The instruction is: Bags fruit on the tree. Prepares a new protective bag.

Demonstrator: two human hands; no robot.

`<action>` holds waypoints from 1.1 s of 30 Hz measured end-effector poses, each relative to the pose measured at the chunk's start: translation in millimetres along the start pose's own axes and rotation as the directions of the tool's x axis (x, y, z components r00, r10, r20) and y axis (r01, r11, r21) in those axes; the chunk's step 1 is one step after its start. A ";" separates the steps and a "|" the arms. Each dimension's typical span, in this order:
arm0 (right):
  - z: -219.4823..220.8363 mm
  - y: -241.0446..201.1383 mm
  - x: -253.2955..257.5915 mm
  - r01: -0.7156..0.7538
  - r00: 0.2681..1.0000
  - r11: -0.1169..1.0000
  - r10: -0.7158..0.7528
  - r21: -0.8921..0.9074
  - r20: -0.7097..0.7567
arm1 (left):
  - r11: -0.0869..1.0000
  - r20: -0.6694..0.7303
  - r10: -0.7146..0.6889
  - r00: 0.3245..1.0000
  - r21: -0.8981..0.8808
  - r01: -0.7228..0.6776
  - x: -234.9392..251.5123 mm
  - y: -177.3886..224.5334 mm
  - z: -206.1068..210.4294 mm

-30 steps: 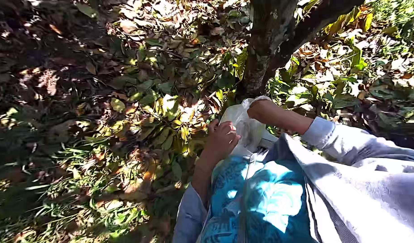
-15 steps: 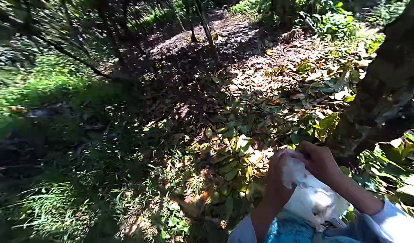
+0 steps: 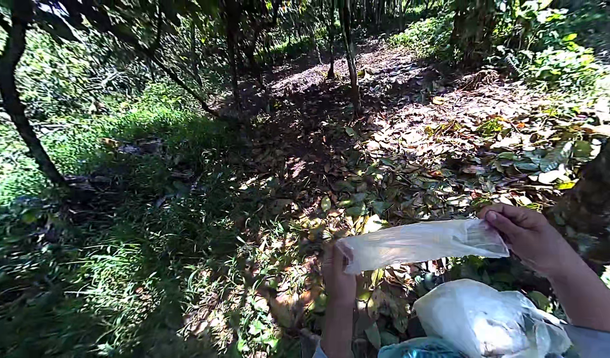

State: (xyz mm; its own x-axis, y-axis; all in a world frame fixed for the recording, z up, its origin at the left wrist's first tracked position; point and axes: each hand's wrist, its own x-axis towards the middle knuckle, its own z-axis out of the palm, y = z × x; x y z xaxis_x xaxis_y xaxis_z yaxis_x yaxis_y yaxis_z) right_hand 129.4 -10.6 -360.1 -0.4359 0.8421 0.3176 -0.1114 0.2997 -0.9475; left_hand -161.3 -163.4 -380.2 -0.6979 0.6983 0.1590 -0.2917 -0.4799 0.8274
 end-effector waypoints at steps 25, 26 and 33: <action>-26.4 -171.9 1.2 0.565 0.811 0.751 -0.582 -0.342 0.061 | 0.634 0.929 0.358 0.096 -0.166 -0.756 2.6 62.8 241.1; -24.8 -183.1 2.4 0.561 0.821 0.776 -0.567 -0.289 0.069 | 0.664 0.918 0.384 0.096 -0.202 -0.719 3.9 72.3 252.4; -67.9 -232.4 18.2 0.692 0.619 0.653 -0.756 0.308 0.213 | 0.969 0.971 0.231 0.065 -0.223 -0.104 30.0 139.5 298.2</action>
State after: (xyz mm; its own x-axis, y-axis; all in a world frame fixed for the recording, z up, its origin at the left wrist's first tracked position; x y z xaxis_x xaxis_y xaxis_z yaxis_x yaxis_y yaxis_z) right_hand 208.0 -34.4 -131.6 -0.3756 0.1997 0.9050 -0.6494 0.6401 -0.4107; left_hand -27.9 -51.1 -99.5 0.5222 0.4504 0.7242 -0.3558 -0.6566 0.6650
